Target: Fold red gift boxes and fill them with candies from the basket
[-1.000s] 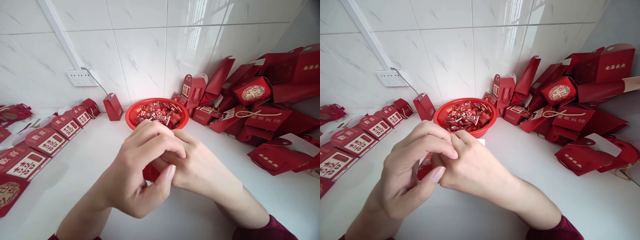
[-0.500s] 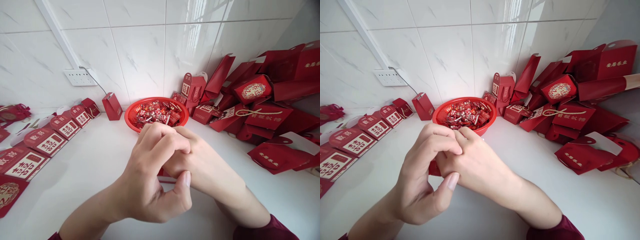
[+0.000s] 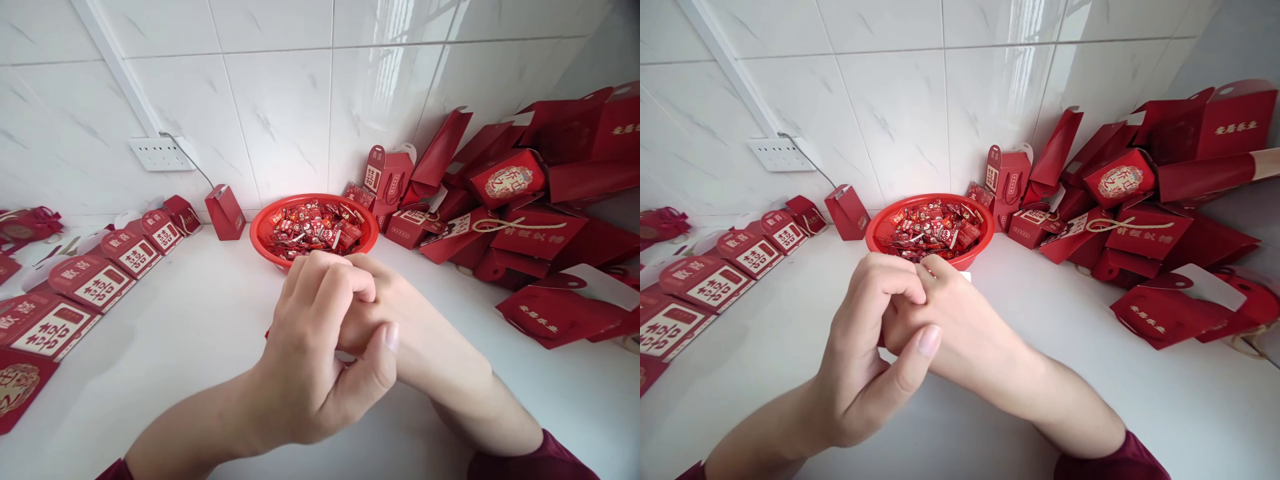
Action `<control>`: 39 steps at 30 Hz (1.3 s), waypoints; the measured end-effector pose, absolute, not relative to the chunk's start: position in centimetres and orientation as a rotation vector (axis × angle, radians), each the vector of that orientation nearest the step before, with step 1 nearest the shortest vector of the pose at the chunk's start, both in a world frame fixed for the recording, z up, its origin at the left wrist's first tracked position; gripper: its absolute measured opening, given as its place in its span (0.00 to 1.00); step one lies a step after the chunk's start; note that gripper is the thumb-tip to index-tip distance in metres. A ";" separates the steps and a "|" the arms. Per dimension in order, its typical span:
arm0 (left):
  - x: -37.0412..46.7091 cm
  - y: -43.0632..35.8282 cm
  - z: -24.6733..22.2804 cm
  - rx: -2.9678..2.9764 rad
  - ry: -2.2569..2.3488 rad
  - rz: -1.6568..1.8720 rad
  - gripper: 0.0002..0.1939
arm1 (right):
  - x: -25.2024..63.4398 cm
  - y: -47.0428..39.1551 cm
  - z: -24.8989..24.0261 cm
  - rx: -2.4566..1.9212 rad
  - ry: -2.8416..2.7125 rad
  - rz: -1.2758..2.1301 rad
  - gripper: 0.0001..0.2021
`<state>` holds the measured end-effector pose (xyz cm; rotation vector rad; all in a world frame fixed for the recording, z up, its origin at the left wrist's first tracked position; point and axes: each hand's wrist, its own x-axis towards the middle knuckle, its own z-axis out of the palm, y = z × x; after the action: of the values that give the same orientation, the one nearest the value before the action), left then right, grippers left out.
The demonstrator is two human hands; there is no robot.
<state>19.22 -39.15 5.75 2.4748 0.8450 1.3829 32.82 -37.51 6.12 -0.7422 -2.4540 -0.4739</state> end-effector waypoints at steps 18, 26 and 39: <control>18.7 -38.6 5.7 2.529 0.675 1.378 0.11 | 33.3 -37.9 6.1 -0.703 -2.435 -0.675 0.12; 19.3 -38.6 5.5 2.496 0.716 1.436 0.12 | 33.2 -37.8 6.2 -0.704 -2.409 -0.516 0.13; 17.7 -39.2 7.0 2.339 0.805 1.127 0.14 | 32.9 -37.7 6.3 -0.736 -2.442 -0.588 0.13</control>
<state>17.66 -39.24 7.01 2.3394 0.8052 1.1267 32.92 -37.70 6.34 -0.7364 -2.4416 -0.5880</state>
